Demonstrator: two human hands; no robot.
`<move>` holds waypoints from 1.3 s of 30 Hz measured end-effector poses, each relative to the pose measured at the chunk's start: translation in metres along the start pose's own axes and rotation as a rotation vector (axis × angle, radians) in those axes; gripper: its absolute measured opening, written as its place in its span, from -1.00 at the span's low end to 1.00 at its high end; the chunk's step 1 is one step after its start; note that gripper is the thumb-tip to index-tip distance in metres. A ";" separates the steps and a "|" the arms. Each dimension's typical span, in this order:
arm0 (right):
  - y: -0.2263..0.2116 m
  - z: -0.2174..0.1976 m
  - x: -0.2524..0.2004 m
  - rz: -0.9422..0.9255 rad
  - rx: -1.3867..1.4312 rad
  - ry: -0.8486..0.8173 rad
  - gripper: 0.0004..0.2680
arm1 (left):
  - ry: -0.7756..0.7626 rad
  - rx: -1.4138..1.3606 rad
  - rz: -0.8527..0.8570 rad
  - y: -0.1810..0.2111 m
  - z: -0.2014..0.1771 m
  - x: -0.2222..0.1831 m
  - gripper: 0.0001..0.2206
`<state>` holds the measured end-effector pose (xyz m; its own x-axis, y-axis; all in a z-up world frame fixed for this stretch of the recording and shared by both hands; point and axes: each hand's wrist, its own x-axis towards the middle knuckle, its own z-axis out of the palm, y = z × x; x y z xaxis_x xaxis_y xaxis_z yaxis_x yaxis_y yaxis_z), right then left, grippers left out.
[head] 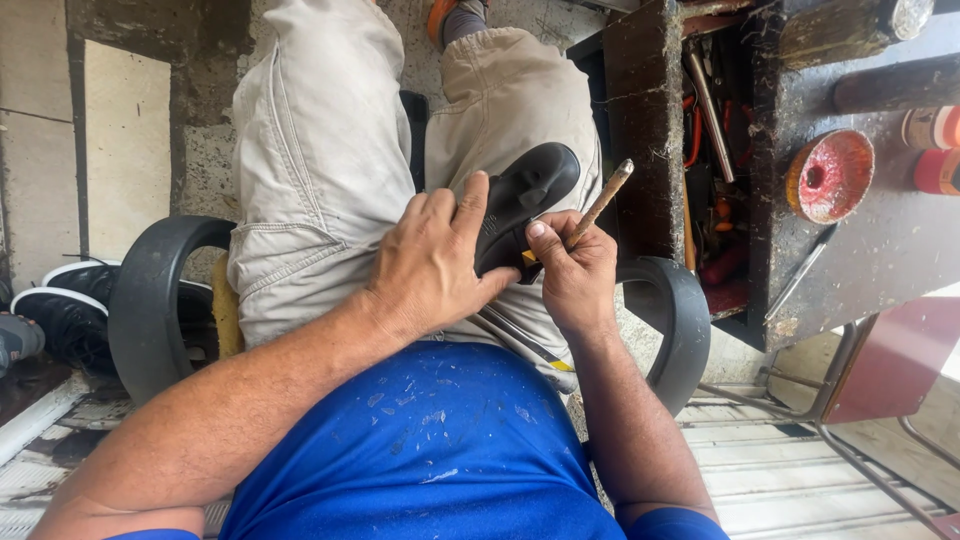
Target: Applying a liquid treatment to the edges of a black high-heeled shoe using a small brush at a repair bench.
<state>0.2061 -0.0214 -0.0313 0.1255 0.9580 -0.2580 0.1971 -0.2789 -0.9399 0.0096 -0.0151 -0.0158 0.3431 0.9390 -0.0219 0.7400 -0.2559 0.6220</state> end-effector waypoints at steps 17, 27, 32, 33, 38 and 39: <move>-0.018 0.000 0.002 -0.053 0.133 -0.279 -0.90 | -0.093 -0.425 -0.049 -0.018 -0.042 -0.004 -0.16; -0.036 0.001 0.002 -0.132 -0.042 -0.383 -0.87 | -0.131 -1.004 -0.160 -0.048 -0.012 0.021 -0.66; -0.045 0.004 0.004 -0.154 -0.073 -0.400 -0.87 | -0.233 -0.967 -0.242 -0.041 -0.033 0.032 -0.76; -0.047 0.006 0.004 -0.171 -0.066 -0.403 -0.87 | -0.252 -0.920 -0.276 -0.044 -0.031 0.032 -0.80; -0.049 0.008 0.004 -0.180 -0.075 -0.413 -0.87 | -0.245 -0.874 -0.322 -0.033 -0.043 0.036 -0.81; -0.049 0.008 0.003 -0.184 -0.075 -0.416 -0.87 | -0.252 -0.854 -0.338 -0.032 -0.043 0.035 -0.82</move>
<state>0.1888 -0.0042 0.0126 -0.3162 0.9332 -0.1709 0.2517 -0.0912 -0.9635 -0.0266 0.0361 -0.0024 0.3765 0.8300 -0.4116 0.1847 0.3681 0.9113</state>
